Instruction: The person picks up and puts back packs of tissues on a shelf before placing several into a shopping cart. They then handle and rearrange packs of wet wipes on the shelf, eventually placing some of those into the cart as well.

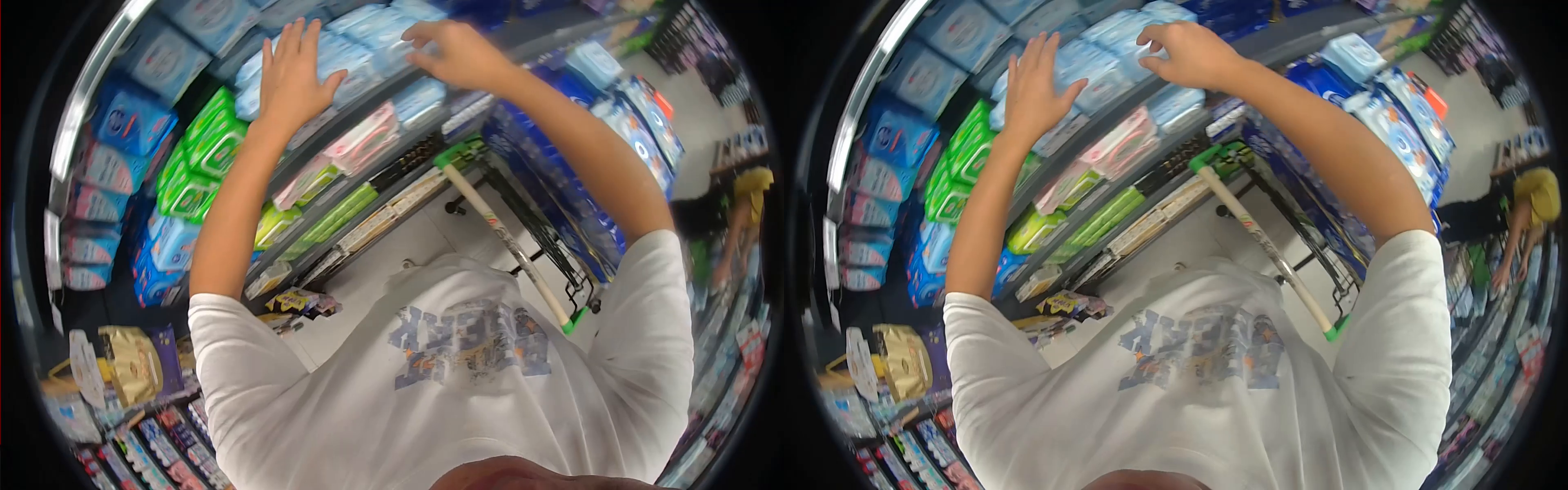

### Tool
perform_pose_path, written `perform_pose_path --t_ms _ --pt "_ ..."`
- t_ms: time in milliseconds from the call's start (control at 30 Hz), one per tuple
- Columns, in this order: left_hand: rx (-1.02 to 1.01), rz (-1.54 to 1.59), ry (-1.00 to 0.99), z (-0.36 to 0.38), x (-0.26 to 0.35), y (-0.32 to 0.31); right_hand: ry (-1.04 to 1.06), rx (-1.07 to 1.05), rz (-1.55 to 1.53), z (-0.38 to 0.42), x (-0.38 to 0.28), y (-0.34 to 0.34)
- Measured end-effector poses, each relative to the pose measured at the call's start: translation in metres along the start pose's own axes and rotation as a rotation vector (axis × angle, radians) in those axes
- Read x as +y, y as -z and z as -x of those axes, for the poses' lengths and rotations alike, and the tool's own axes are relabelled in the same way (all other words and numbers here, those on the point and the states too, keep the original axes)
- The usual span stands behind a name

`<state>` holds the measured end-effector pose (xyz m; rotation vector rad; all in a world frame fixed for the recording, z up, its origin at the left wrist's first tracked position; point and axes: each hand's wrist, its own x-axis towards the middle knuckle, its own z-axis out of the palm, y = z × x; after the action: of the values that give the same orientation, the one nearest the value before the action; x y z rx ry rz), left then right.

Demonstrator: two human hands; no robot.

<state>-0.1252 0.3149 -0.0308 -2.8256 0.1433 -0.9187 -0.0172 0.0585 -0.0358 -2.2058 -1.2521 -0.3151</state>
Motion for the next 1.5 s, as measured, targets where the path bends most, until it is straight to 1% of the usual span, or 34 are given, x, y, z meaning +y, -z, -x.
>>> perform_pose_path --t_ms 33,67,100,133,167,200,267,333,400,433,467,500,533,600,667,700,767,833,900,933,967,1000,1067,1133,1200,1233,1267,1300,1333,1367,1400,1433,1467,1500 --pt "0.064 0.056 -0.062 -0.009 0.010 -0.003 -0.029 -0.021 0.034 0.008 0.005 0.021" --pt "0.127 0.109 -0.124 -0.017 0.020 -0.004 0.046 0.033 0.112 0.014 0.029 0.030" --pt "0.202 0.190 -0.164 -0.026 0.038 -0.003 0.025 0.000 0.146 0.021 0.046 0.047" --pt "0.209 0.206 -0.181 -0.036 0.053 -0.009 0.004 -0.034 0.177 0.030 0.053 0.070" --pt "0.225 0.279 -0.228 -0.046 0.067 -0.017 -0.128 -0.146 0.268 0.040 0.060 0.096" --pt "0.240 0.351 -0.276 -0.056 0.083 -0.023 -0.123 -0.096 0.359 0.053 0.082 0.108" --pt "0.257 0.511 -0.283 -0.076 0.124 -0.037 -0.418 -0.142 0.386 0.074 0.099 0.141" --pt "0.169 0.710 -0.220 -0.096 0.168 -0.050 -0.476 -0.074 0.406 0.099 0.137 0.161" --pt "0.060 0.805 -0.153 -0.120 0.210 -0.075 -0.536 -0.009 0.426 0.117 0.181 0.172" --pt "-0.010 0.888 -0.082 -0.130 0.232 -0.087 -0.617 0.017 0.454 0.124 0.205 0.175" --pt "-0.017 0.902 -0.102 -0.139 0.253 -0.095 -0.697 0.043 0.482 0.133 0.222 0.180" --pt "-0.166 1.004 0.036 -0.148 0.273 -0.102 -0.735 -0.021 0.496 0.139 0.228 0.184" --pt "-0.321 1.095 0.178 -0.155 0.291 -0.114 -0.756 -0.020 0.499 0.142 0.235 0.187" --pt "-0.349 1.146 0.210 -0.170 0.319 -0.140 -0.796 -0.123 0.568 0.140 0.245 0.186" --pt "-0.491 1.430 0.395 -0.175 0.336 -0.149 -0.797 -0.139 0.549 0.138 0.247 0.182" --pt "-0.516 1.519 0.437 -0.176 0.342 -0.149 -0.773 -0.123 0.517 0.136 0.250 0.178" --pt "-0.537 1.507 0.443 -0.178 0.344 -0.150 -0.743 -0.114 0.481 0.135 0.255 0.174" --pt "-0.544 1.493 0.455 -0.180 0.343 -0.145 -0.751 -0.198 0.469 0.129 0.258 0.172" --pt "-0.491 1.618 0.586 -0.178 0.347 -0.139 -0.733 -0.178 0.447 0.126 0.266 0.169" --pt "-0.477 1.614 0.606 -0.176 0.348 -0.139 -0.729 -0.149 0.429 0.126 0.269 0.168" --pt "-0.423 1.621 0.643 -0.177 0.348 -0.139 -0.657 -0.232 0.419 0.124 0.272 0.170" --pt "-0.365 1.624 0.681 -0.178 0.347 -0.140 -0.632 -0.240 0.415 0.122 0.264 0.170" --pt "-0.404 1.628 0.718 -0.184 0.337 -0.149 -0.653 -0.096 0.212 0.121 0.244 0.169" --pt "-0.377 1.687 0.805 -0.179 0.324 -0.132 -0.533 -0.132 0.263 0.118 0.324 0.148" --pt "-0.352 1.635 0.810 -0.174 0.300 -0.111 -0.477 -0.035 0.225 0.107 0.266 0.146" --pt "-0.376 1.636 0.687 -0.165 0.283 -0.117 -0.443 -0.041 0.203 0.094 0.254 0.141" --pt "-0.353 1.616 0.709 -0.162 0.263 -0.116 -0.450 -0.093 0.068 0.083 0.245 0.137" --pt "-0.268 1.456 0.638 -0.161 0.245 -0.112 -0.462 -0.147 -0.061 0.075 0.235 0.136" --pt "-0.193 1.298 0.560 -0.160 0.229 -0.109 -0.447 -0.149 -0.068 0.066 0.206 0.133" --pt "-0.113 1.294 0.525 -0.154 0.213 -0.103 -0.410 -0.075 -0.022 0.054 0.164 0.128" --pt "-0.117 1.335 0.478 -0.150 0.193 -0.102 -0.374 0.001 0.025 0.044 0.138 0.123" --pt "-0.068 1.205 0.389 -0.143 0.174 -0.089 -0.382 -0.057 0.093 0.029 0.135 0.114" --pt "-0.021 1.072 0.303 -0.137 0.155 -0.076 -0.403 -0.087 0.021 0.016 0.132 0.101" --pt "-0.016 1.064 0.310 -0.130 0.139 -0.062 -0.390 -0.089 -0.044 0.006 0.114 0.092"
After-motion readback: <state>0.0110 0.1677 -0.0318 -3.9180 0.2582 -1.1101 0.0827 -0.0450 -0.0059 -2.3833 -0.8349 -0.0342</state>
